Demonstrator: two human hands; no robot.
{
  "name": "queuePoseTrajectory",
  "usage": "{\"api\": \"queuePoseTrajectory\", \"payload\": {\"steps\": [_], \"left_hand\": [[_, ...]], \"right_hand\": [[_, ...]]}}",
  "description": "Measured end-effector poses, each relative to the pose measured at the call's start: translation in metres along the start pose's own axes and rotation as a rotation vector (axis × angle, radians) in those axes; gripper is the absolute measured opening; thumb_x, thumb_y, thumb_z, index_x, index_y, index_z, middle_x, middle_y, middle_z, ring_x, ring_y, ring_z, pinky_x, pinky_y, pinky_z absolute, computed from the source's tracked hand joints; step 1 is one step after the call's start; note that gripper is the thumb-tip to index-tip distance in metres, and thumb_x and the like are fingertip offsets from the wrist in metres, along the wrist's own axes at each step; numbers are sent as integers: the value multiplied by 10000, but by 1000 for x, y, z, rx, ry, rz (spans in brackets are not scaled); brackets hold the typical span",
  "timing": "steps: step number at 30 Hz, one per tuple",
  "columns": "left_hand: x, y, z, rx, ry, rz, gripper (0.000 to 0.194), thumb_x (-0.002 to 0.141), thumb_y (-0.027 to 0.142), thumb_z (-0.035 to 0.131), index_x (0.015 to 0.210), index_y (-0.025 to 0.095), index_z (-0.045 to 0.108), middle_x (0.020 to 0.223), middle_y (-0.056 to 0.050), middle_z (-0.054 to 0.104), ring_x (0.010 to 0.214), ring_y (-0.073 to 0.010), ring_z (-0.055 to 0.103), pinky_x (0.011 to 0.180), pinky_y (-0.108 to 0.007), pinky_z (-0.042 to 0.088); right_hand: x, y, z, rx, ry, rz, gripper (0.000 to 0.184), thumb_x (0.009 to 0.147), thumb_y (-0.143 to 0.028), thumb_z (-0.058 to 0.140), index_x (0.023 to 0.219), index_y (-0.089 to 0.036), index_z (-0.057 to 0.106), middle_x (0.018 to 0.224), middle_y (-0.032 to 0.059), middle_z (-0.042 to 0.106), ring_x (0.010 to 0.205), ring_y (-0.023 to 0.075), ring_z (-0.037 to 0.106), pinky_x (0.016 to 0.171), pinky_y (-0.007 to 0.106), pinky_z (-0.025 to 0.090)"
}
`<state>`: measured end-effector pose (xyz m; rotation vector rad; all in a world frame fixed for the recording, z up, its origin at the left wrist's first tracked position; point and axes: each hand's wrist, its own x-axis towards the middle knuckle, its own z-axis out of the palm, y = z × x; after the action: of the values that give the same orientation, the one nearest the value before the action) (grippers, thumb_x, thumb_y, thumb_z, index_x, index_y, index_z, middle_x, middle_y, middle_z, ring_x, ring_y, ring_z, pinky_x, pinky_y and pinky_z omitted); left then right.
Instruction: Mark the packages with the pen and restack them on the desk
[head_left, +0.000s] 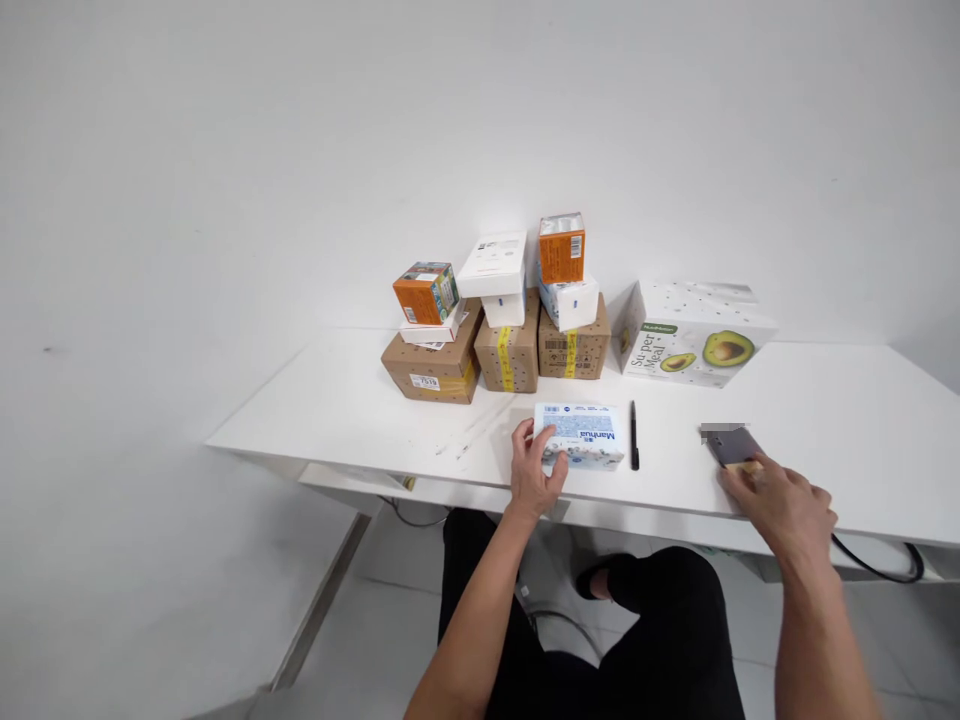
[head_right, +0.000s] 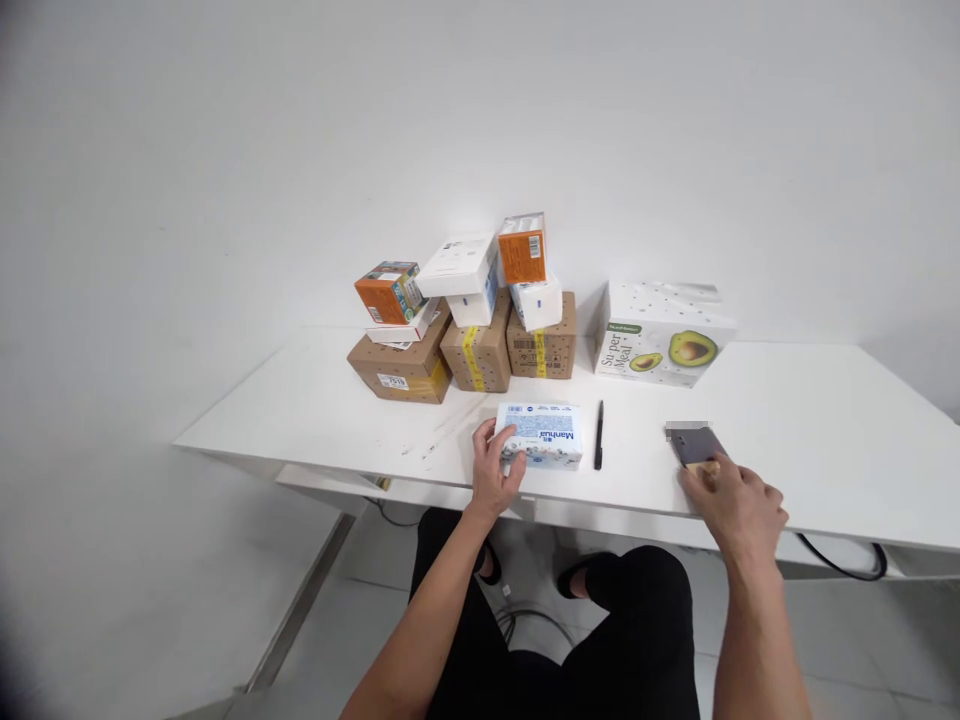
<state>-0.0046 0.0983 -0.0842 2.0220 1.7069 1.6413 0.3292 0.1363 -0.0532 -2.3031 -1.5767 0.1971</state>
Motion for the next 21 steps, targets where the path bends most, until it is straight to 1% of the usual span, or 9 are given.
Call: {"api": "queuePoseTrajectory", "payload": {"steps": [3, 5, 7, 9, 10, 12, 14, 17, 21], "left_hand": [[0, 0, 0, -4, -8, -14, 383, 859, 300, 522, 1226, 192, 510, 1287, -136, 362, 1177, -253, 471, 957, -442, 482], [0, 0, -1, -1, -10, -14, 384, 858, 299, 525, 1227, 191, 507, 1283, -132, 359, 1172, -250, 469, 959, -443, 482], [0, 0, -1, 2, -12, -12, 388, 858, 294, 527, 1231, 193, 504, 1283, -130, 357, 1176, -250, 464, 962, -443, 482], [0, 0, -1, -2, -8, -9, 387, 857, 289, 528, 1231, 195, 503, 1283, -128, 356, 1184, -251, 457, 968, -442, 479], [0, 0, -1, -5, -7, -10, 384, 857, 287, 527, 1229, 195, 504, 1284, -127, 356, 1187, -250, 454, 973, -442, 476], [0, 1, -1, -8, -11, -18, 380, 858, 284, 525, 1227, 197, 504, 1284, -125, 353, 1188, -248, 450, 979, -442, 472], [0, 2, -1, -8, -20, -28, 380, 859, 287, 525, 1229, 202, 502, 1282, -123, 352, 1183, -246, 452, 977, -442, 473], [0, 3, -3, -11, -17, -26, 376, 862, 294, 529, 1226, 204, 504, 1271, -121, 358, 1166, -240, 462, 958, -432, 485], [1, 4, -5, -19, -12, -18, 357, 876, 299, 515, 1222, 211, 508, 1270, -119, 379, 1173, -237, 468, 961, -426, 484]], "right_hand": [[-9, -4, 0, 32, 2, 9, 799, 631, -619, 620, 1286, -162, 578, 1199, 259, 584, 1099, 524, 471, 832, 653, 397], [-17, -6, -1, 152, -10, -4, 813, 624, -615, 638, 1299, -169, 564, 1164, 224, 612, 1090, 472, 508, 871, 631, 401], [-31, -11, -4, 407, -22, 25, 780, 624, -582, 668, 1303, -215, 553, 1134, 153, 640, 1063, 380, 562, 910, 571, 422], [-48, -21, -9, 786, -58, 107, 722, 626, -532, 692, 1282, -262, 559, 1117, 90, 659, 1021, 297, 604, 914, 493, 457], [-57, -29, -12, 998, -97, 156, 682, 630, -517, 688, 1255, -269, 576, 1113, 76, 667, 1004, 272, 617, 900, 459, 477], [-77, -49, -19, 1425, -259, 228, 610, 655, -532, 628, 1183, -228, 619, 1099, 93, 685, 958, 255, 643, 841, 416, 520], [-98, -70, -22, 1704, -477, 314, 595, 690, -576, 565, 1128, -183, 651, 1117, 135, 687, 931, 265, 663, 783, 410, 552], [-127, -101, -21, 1902, -806, 392, 576, 738, -577, 542, 1142, -182, 656, 1132, 148, 689, 885, 273, 682, 726, 421, 570], [-155, -138, -14, 2013, -1160, 454, 546, 798, -566, 509, 1157, -182, 657, 1135, 141, 689, 850, 272, 687, 680, 410, 577]]}}
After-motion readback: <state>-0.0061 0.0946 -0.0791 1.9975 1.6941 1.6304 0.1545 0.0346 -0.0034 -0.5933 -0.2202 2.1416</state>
